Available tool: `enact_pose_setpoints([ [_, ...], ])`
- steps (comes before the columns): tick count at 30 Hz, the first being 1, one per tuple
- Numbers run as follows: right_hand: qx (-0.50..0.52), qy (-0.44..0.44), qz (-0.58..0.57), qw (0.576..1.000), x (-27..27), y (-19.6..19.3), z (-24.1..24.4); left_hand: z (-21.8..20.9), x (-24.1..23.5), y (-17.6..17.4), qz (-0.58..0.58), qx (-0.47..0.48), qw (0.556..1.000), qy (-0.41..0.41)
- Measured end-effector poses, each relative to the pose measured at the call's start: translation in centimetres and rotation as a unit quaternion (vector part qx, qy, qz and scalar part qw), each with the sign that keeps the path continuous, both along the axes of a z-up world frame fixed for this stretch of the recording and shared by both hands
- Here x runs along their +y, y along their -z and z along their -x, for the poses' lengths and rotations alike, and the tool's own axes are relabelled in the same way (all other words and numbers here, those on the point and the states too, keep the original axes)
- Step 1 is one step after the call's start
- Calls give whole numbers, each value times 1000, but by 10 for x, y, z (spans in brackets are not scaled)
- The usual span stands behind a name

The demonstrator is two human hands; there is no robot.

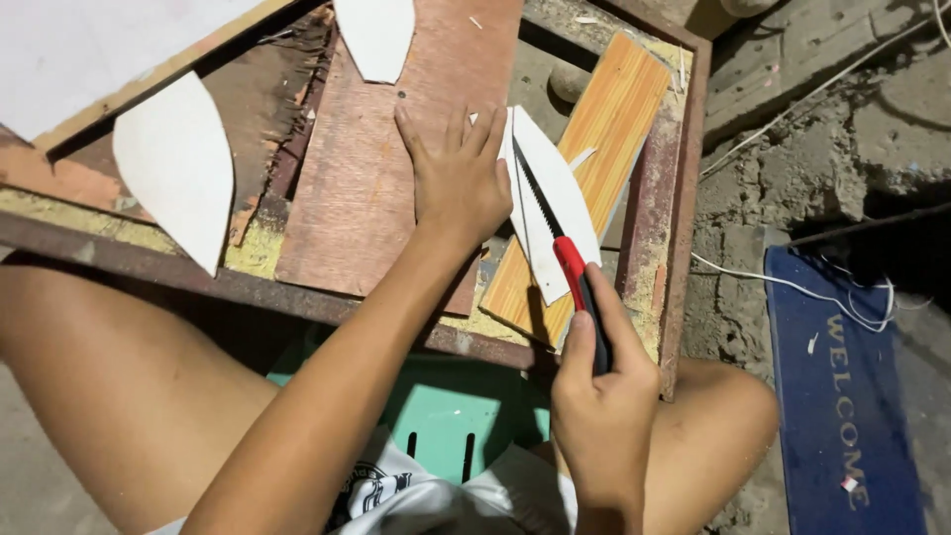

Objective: Using a hand saw to cut out leaf-shaped pieces from thin plywood on a low workbench.

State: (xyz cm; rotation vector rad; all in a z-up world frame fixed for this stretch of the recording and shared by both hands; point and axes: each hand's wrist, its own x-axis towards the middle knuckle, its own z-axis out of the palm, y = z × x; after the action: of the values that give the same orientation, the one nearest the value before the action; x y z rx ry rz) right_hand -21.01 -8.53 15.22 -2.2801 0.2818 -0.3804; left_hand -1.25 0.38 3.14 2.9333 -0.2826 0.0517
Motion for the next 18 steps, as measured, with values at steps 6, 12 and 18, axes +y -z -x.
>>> enact_pose_setpoints([
  [6,-40,-74,10,996,-4,37,-16,2,-7,6,7,4,1000,15],
  [12,2,-66,19,998,3,5,-29,4,-7,7,71,-11,997,-1],
  [18,-35,-62,91,993,-18,-6,-55,-13,-19,75,127,-204,971,-9],
])
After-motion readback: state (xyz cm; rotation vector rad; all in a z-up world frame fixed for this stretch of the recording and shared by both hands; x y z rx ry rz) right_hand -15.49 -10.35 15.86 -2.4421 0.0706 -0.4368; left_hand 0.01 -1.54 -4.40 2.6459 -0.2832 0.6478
